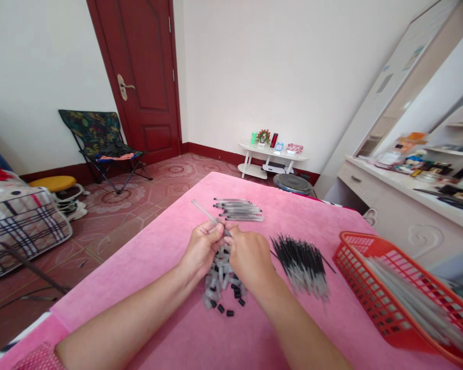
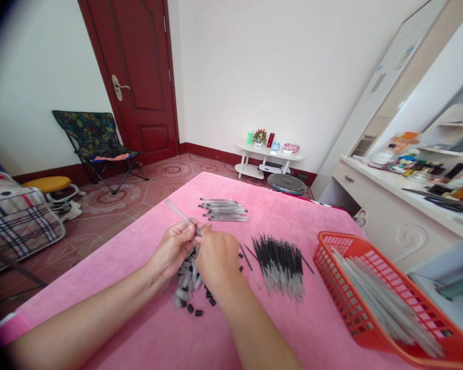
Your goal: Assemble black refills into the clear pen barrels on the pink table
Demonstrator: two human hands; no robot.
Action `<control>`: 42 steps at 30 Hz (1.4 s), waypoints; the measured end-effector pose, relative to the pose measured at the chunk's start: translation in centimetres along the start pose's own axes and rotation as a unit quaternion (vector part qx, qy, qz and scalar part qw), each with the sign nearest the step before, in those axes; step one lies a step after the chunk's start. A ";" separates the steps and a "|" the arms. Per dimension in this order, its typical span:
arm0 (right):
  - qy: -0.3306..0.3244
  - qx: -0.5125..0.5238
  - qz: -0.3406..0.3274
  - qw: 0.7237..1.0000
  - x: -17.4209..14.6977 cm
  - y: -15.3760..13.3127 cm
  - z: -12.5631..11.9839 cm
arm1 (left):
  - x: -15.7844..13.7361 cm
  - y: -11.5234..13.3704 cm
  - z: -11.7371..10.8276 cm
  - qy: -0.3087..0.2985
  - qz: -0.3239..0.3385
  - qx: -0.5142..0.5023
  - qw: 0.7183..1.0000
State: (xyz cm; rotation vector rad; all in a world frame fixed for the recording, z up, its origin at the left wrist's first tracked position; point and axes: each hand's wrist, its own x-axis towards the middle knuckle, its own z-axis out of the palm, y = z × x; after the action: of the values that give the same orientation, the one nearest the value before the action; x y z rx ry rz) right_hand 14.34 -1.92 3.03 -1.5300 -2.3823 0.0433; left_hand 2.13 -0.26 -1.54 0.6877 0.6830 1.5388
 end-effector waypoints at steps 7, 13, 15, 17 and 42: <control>-0.033 -0.045 -0.026 0.998 -0.4 0.1 0.9 | 1.5 1.3 -1.9 0.049 -0.005 0.029 0.998; -0.019 0.095 -0.009 0.995 0.4 2.9 0.3 | 0.3 0.7 -0.8 -0.059 0.013 0.159 0.985; 0.027 0.180 0.022 0.983 0.8 3.4 -0.3 | 0.1 0.5 -0.6 -0.081 0.024 0.214 0.973; 0.061 0.288 0.033 0.955 1.1 3.5 -0.6 | -0.1 0.4 -0.4 -0.102 0.036 0.279 0.954; 0.104 -0.127 0.287 0.944 -13.1 23.5 -11.5 | 3.9 -0.6 -6.4 -0.014 0.039 0.361 0.932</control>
State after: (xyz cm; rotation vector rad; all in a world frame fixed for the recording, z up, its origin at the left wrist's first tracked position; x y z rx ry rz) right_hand 43.20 -5.08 6.34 -2.1819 -1.7621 -0.2926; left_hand -2.64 3.53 -6.02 1.2911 1.2339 1.3266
